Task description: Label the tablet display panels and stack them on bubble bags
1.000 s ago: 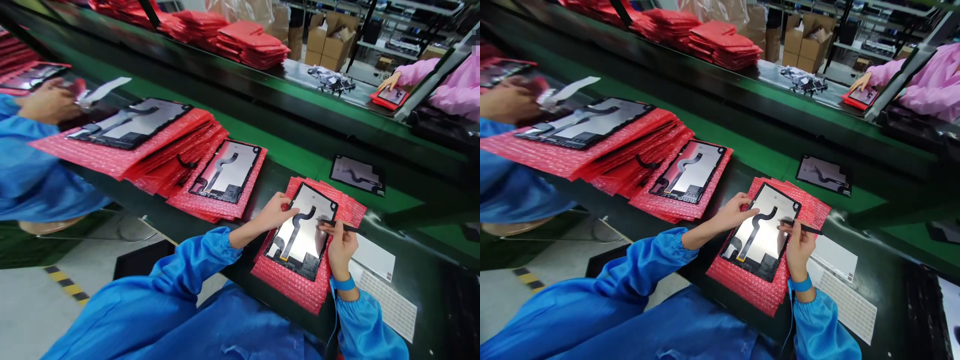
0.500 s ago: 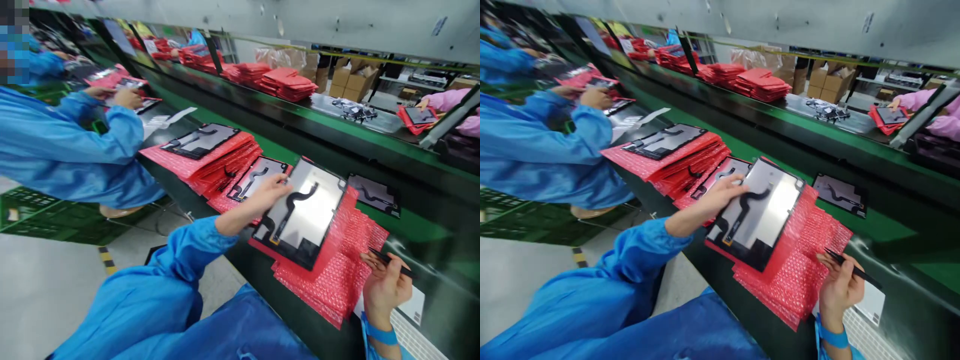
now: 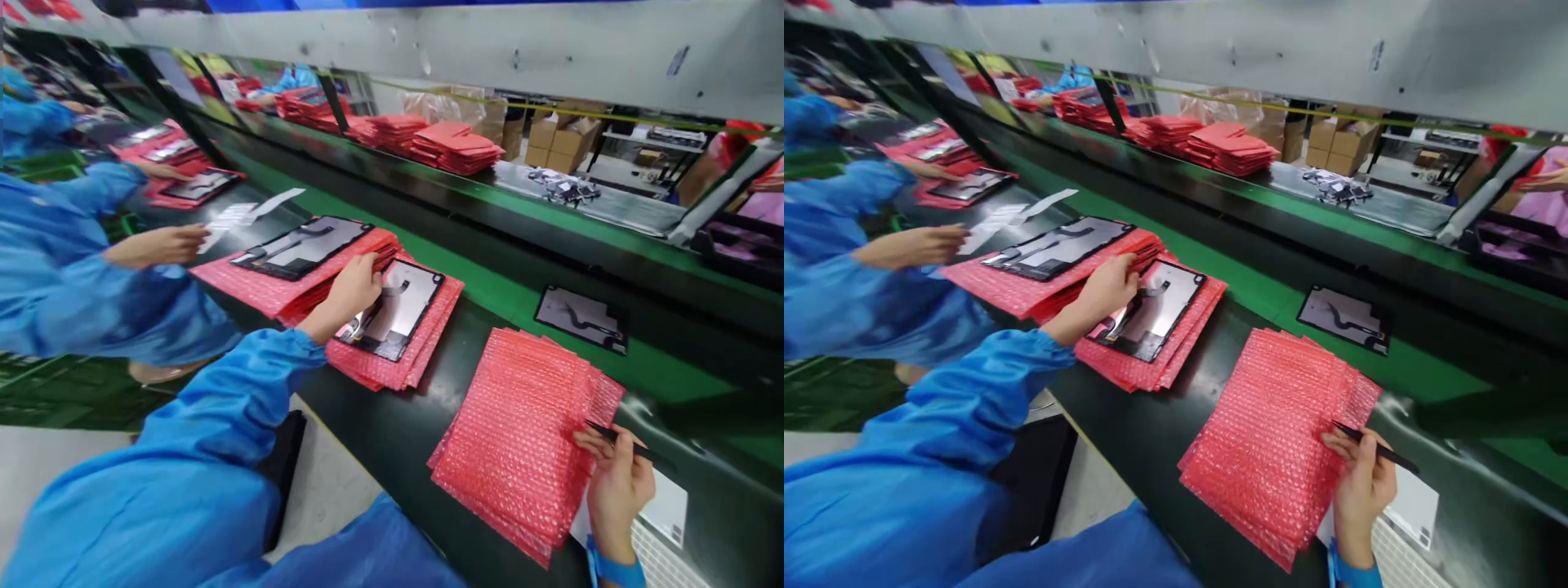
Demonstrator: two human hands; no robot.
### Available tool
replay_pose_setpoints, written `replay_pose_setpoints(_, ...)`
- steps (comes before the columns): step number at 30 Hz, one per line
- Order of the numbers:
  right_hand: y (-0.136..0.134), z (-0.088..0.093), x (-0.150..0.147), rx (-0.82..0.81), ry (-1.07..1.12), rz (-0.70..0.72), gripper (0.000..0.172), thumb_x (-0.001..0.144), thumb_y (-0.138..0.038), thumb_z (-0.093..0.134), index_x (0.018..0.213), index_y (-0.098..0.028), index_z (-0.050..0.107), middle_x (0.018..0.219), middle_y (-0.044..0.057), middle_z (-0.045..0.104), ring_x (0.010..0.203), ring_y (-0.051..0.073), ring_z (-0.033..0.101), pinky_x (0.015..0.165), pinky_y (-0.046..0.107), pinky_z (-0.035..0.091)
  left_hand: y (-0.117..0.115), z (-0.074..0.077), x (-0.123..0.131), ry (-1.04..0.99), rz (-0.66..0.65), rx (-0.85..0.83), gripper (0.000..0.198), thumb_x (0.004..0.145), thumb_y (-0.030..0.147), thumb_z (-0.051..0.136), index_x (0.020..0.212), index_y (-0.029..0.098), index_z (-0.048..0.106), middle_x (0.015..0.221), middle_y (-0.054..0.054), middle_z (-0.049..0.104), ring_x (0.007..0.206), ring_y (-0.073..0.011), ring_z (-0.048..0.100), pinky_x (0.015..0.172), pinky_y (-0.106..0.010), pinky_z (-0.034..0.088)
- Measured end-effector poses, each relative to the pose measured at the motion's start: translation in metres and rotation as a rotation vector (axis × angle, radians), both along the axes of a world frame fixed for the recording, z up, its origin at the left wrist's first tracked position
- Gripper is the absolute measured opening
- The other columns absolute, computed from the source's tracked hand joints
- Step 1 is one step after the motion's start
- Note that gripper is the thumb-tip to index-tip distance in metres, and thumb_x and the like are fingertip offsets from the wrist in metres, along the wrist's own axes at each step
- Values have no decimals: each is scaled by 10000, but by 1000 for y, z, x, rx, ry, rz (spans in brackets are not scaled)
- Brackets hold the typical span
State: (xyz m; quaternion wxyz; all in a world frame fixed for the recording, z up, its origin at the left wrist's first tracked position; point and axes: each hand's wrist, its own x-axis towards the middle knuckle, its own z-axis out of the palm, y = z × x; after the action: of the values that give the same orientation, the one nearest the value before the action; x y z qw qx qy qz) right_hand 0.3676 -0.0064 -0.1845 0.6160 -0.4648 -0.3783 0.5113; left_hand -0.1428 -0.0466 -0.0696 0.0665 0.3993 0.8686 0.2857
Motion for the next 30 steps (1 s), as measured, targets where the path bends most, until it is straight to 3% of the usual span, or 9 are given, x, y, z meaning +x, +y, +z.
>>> replay_pose_setpoints(3,-3,2,-2,-33,5,6,522,864,-591,850,1067,-155,649,776,73,824,591,225,796,596,312,652,42,-3,35,-7,-144,22,425,964,273,544,1342,124,669,1453,-185,676,1415,-346,577,1248,-482,409)
replay_pose_setpoints(7,-8,5,-7,-48,-4,2,535,883,-623,820,1073,-158,633,757,64,817,574,216,789,564,294,641,142,-23,113,-157,-351,-117,283,963,398,668,1068,161,781,1111,-115,818,1130,-282,744,1052,-339,553)
replay_pose_setpoints(9,-10,5,-9,-48,-9,-8,547,877,-635,819,1070,-160,627,754,66,817,570,213,787,556,287,638,190,-35,154,-234,-376,-237,360,928,481,763,936,121,776,946,-144,807,993,-289,771,938,-360,593)
replay_pose_setpoints(11,-10,5,-9,-50,-7,-21,550,874,-639,818,1066,-163,622,758,72,819,568,213,785,545,280,630,226,-44,187,-290,-371,-329,418,926,525,795,947,109,757,931,-127,788,935,-262,767,902,-396,607)
replay_pose_setpoints(14,-7,7,-9,-54,7,-45,533,887,-637,803,1065,-169,621,749,66,815,553,215,779,529,284,621,250,-50,213,-354,-348,-370,379,986,503,756,1068,134,731,1057,-80,764,985,-217,745,935,-426,611)
replay_pose_setpoints(19,4,19,2,-9,29,-86,499,898,-627,784,1073,-194,609,745,46,812,537,223,772,514,303,613,249,-47,214,-525,-307,-225,347,945,381,807,1153,136,677,1034,-65,719,886,-182,704,806,-354,629)
replay_pose_setpoints(23,12,32,22,56,8,-111,458,918,-611,765,1070,-203,620,749,30,806,534,210,768,506,303,617,230,-24,200,-621,-284,61,488,887,229,780,1323,227,561,1042,-52,694,836,-137,674,782,-301,642)
replay_pose_setpoints(27,14,40,55,100,-93,-103,411,940,-581,762,1066,-208,645,791,36,820,564,192,782,526,278,628,188,4,183,-774,-374,290,337,935,170,677,1271,163,641,882,-10,670,738,-113,639,788,-297,629)
replay_pose_setpoints(30,9,42,86,52,-238,-17,413,939,-585,774,1052,-203,668,760,42,815,573,207,790,541,289,647,144,5,181,-830,-456,287,272,923,140,692,1186,86,731,796,-8,681,680,-100,619,754,-289,601)
